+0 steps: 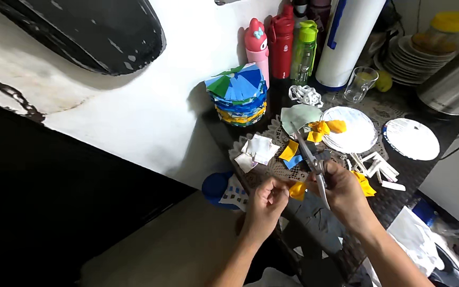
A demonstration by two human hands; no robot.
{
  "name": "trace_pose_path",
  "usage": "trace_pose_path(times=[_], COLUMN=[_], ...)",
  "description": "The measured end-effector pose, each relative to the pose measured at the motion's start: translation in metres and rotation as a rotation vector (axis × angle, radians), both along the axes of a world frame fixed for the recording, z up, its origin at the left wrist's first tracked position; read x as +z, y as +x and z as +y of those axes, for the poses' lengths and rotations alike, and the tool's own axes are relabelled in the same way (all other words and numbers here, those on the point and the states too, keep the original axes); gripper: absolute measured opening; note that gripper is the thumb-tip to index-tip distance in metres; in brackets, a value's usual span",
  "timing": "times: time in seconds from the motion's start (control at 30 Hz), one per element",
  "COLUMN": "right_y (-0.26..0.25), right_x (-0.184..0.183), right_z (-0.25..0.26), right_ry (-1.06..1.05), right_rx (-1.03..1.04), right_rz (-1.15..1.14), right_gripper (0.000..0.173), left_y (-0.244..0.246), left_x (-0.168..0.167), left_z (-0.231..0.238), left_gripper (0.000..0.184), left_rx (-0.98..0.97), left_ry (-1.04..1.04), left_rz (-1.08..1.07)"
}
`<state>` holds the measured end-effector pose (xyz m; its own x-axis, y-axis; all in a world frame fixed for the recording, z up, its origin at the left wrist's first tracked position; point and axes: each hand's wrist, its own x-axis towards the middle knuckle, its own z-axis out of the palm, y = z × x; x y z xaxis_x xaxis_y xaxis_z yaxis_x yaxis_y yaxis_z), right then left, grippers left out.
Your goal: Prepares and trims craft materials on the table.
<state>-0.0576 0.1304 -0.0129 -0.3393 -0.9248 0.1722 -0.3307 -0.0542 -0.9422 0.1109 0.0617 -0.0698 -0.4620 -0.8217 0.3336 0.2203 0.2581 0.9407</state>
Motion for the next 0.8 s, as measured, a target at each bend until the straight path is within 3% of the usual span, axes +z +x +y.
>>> trace_pose_path(times=[0.1,0.17,0.37,0.67,0.8], right_y=[-0.004,-0.007,-0.015,-0.004,0.006], right_x=[0.007,0.011,0.007,-0.009,-0.014], right_z=[0.007,0.011,0.027,0.052,0.058], right_ry=[0.039,0.049,0.021,0.016,-0.013], right_rx=[0.044,0.068,0.214,0.127,0.079], right_rz=[0.001,-0.031,-0.456,-0.764,-0.837], right_gripper=[0.012,0.011,0.013,0.018,0.020], left_y=[-0.005,-0.007,-0.006,-0.006,-0.007], left_x=[0.007,0.009,0.027,0.021,0.019], left_z=[0.019,0.025,0.036,0.048,0.051], left_gripper=[0.014,0.023,0.008,0.019,0.013], left_rx=[-0.135,-0.210,-0.176,-0.164,-0.113], left_ry=[0.376,0.380,0.507,0.381,0.340], left_rz=[0.106,0.133,0.152,0.141,0.088])
